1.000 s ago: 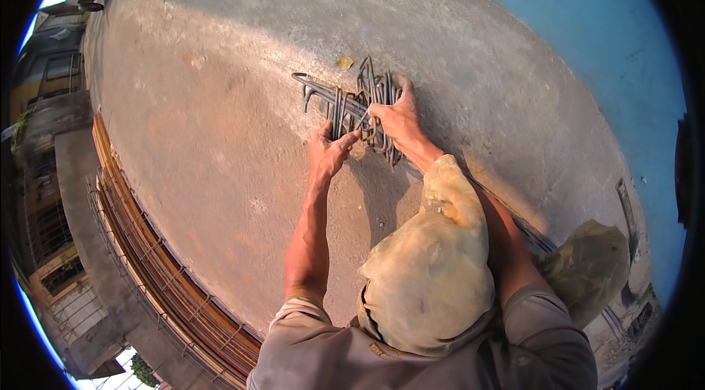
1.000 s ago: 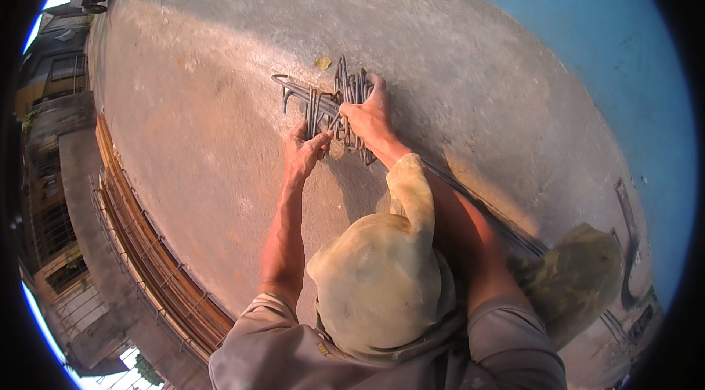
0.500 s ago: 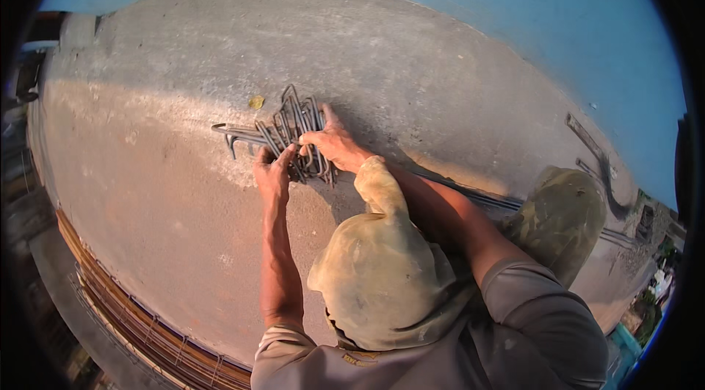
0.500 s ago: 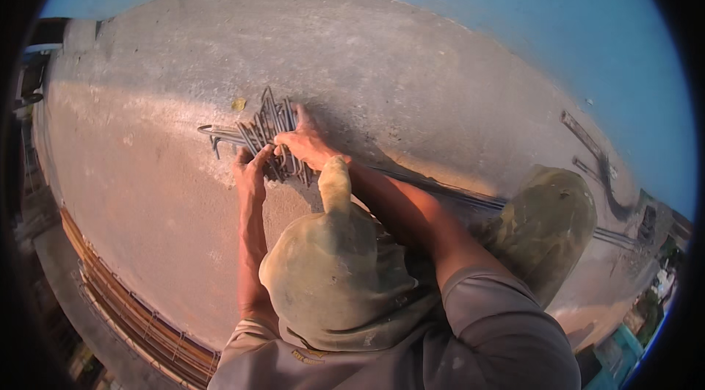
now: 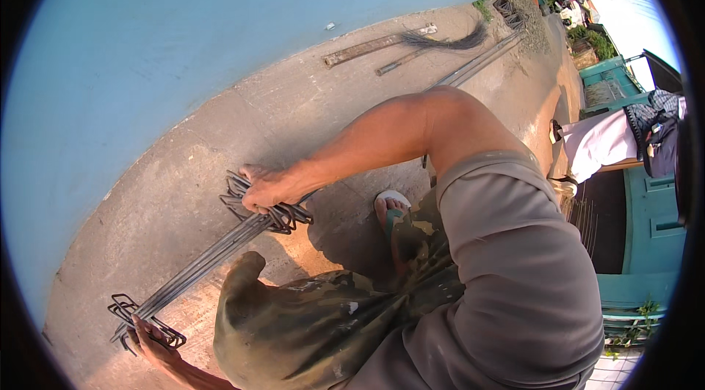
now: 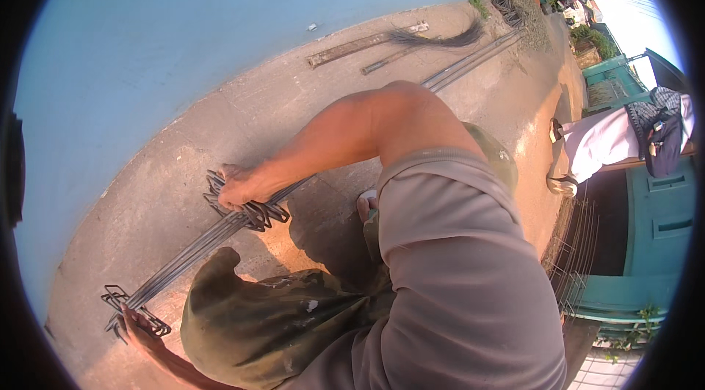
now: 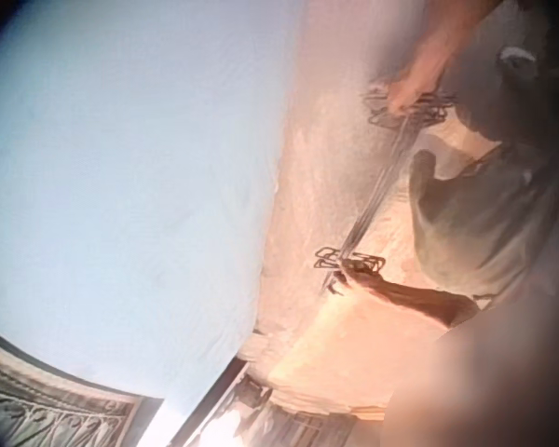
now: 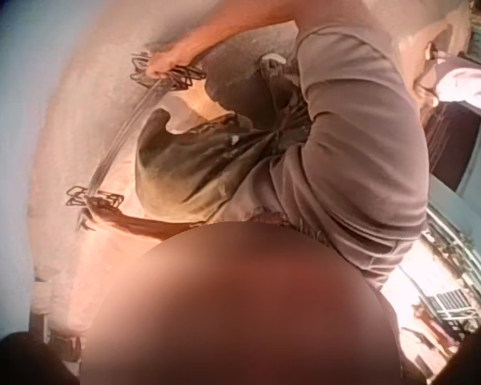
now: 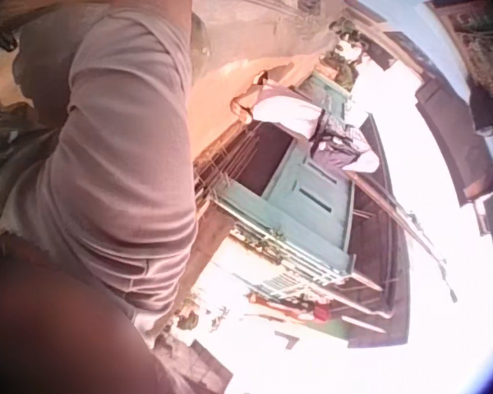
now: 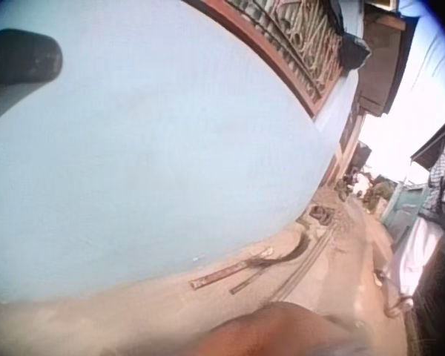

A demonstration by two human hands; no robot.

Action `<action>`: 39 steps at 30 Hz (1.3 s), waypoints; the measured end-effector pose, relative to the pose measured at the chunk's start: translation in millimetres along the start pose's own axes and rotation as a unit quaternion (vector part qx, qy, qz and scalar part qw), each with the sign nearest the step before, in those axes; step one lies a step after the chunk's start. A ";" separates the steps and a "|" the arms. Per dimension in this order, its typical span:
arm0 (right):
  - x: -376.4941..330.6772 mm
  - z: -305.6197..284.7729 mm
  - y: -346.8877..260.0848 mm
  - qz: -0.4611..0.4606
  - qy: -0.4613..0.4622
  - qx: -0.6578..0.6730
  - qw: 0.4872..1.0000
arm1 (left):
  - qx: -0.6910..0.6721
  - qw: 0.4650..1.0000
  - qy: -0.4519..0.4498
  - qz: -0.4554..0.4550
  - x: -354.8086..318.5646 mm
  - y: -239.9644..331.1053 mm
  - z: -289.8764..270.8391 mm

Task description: The person gathers metal stirrups and long rebar rods on a concrete surface, then places the stirrups around the rods and ties them together using wire and pliers. The person works methodically to secure each stirrup in place.

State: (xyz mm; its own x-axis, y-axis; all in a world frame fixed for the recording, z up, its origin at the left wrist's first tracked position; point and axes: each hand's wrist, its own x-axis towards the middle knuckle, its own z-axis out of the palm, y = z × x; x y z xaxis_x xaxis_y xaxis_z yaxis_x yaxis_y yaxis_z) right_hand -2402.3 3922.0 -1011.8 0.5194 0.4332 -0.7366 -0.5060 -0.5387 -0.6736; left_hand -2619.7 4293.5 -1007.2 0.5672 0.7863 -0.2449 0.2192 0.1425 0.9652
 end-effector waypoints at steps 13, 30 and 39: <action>-107.7 -234.4 87.8 0.007 0.240 -0.094 0.966 | -0.014 0.991 -0.127 -0.027 -37.7 21.0 131.9; -99.6 -340.3 239.5 -0.126 0.367 -0.115 0.914 | 0.036 0.954 -0.224 -0.193 -17.3 -50.2 210.4; -114.4 -329.5 251.6 -0.153 0.413 -0.133 0.888 | -0.100 0.912 -0.293 -0.269 -14.5 -69.4 175.4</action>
State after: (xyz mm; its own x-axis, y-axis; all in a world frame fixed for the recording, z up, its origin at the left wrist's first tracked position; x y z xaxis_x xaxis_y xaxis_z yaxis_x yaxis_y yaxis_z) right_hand -2362.1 3498.7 -1077.1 0.9879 -0.0290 -0.1521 -0.1303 -0.6862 -0.7157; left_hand -2503.9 4166.8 -1086.7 0.7602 0.1220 -0.6381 0.4754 0.5650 0.6744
